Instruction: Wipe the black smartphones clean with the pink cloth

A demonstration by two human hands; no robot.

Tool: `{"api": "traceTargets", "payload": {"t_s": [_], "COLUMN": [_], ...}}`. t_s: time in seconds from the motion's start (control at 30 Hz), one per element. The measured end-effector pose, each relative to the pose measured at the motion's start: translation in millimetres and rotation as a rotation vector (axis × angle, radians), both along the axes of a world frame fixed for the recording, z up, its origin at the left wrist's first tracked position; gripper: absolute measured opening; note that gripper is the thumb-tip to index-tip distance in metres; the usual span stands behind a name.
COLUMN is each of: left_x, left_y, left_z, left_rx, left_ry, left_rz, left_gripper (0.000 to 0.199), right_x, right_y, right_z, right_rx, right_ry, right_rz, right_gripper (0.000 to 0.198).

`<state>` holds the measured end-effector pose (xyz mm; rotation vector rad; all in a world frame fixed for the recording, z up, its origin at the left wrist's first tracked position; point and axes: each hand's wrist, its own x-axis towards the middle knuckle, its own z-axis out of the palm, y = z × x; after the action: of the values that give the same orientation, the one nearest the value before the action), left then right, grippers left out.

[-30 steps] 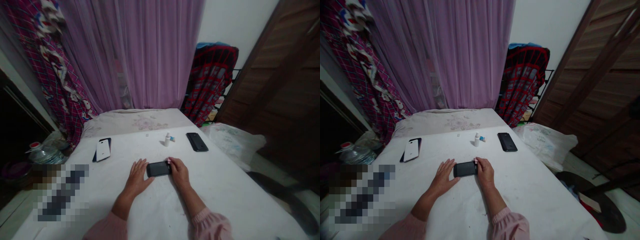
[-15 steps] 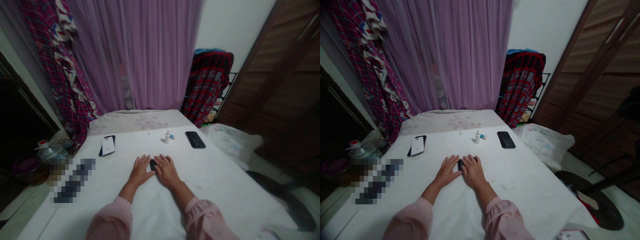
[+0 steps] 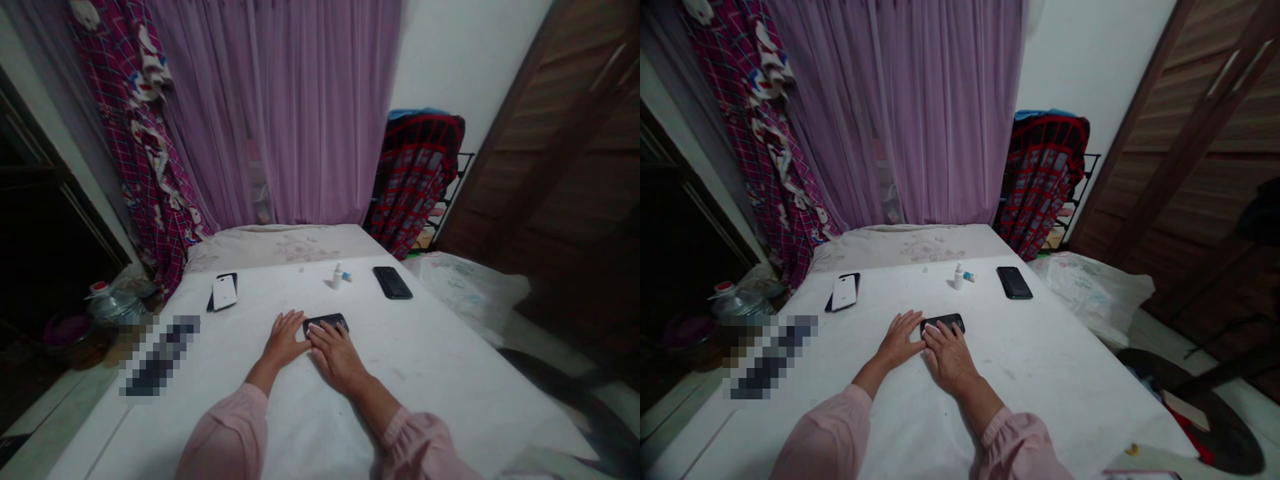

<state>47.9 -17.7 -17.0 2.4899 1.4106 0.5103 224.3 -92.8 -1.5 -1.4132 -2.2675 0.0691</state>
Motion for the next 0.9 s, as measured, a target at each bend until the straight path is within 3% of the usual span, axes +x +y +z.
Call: {"api": "traceTargets", "payload": {"t_s": [0.2,0.33,0.6,0.8,0.9], "left_x": [-1,-1,-1,1,5], "left_y": [-1,-1,-8,-10,-6], "left_z": [-1.6,-2.1,0.0,11.9,13.4], "left_rx": [0.02,0.018,0.028,0.069,0.122], "left_ry": [-0.026,-0.031,-0.058,-0.079,-0.128], "left_rz": [-0.007,-0.015,-0.069,-0.158,-0.142], "left_gripper": [0.059,0.06,0.064,0.037,0.028], "right_x": [24,43,67,71,69], "right_y": [-10,-6,19,19,17], "right_z": [-3,-15,-40,-32,-27], "right_rx": [-0.012,-0.003,0.142,0.093,0.186], "right_ry": [-0.073,-0.057,0.375,0.703,0.722], "right_rz": [-0.069,-0.18,-0.385,-0.475,-0.445], "right_gripper": [0.044,0.044,0.036,0.031,0.028]}}
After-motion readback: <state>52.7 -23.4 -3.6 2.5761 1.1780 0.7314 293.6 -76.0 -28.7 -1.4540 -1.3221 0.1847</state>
